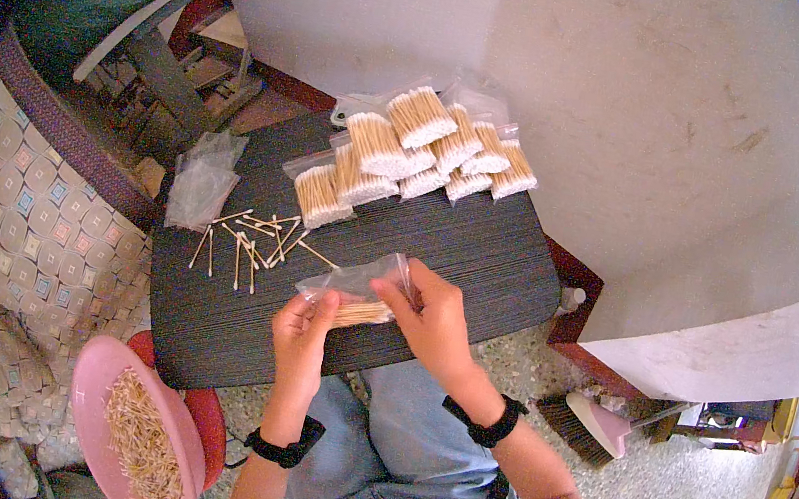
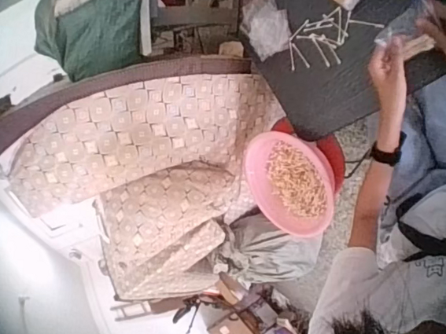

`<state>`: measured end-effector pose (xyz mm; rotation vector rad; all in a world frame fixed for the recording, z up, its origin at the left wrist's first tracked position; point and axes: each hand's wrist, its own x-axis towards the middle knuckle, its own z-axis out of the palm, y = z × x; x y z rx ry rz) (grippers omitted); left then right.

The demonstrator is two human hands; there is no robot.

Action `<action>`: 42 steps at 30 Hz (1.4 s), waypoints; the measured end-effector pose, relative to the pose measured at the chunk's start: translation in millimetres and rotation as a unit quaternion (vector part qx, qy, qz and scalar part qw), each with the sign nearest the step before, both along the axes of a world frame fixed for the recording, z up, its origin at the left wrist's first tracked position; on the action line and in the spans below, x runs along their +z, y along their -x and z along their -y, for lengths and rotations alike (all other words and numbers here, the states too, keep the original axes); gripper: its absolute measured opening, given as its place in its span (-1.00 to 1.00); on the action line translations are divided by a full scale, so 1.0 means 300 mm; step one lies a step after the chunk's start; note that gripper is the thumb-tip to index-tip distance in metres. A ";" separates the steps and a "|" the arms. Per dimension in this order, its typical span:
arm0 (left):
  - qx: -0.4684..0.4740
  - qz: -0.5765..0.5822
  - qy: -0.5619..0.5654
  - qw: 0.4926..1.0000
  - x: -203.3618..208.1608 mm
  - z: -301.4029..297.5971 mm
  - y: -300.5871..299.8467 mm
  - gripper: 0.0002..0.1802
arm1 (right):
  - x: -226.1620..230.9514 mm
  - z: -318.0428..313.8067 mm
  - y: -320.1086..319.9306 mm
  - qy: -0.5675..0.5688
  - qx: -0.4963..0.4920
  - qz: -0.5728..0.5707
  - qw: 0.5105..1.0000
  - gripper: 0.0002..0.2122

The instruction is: Group cotton swabs and place them into small plastic bags.

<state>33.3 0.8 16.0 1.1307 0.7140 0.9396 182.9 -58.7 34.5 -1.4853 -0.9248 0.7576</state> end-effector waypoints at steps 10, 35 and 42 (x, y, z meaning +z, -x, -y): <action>0.020 -0.026 -0.025 0.999 0.011 0.023 -0.018 -0.73 | -0.001 -0.010 0.020 -0.055 -0.036 0.155 0.986 -0.74; 0.022 -0.090 -0.060 0.994 0.030 -0.012 0.036 -0.61 | -0.007 0.006 0.021 -0.064 -0.059 0.135 0.987 -0.69; 0.069 -0.185 -0.173 0.965 0.014 -0.025 0.044 -0.63 | 0.022 0.027 -0.030 -0.039 0.001 0.248 0.968 -0.88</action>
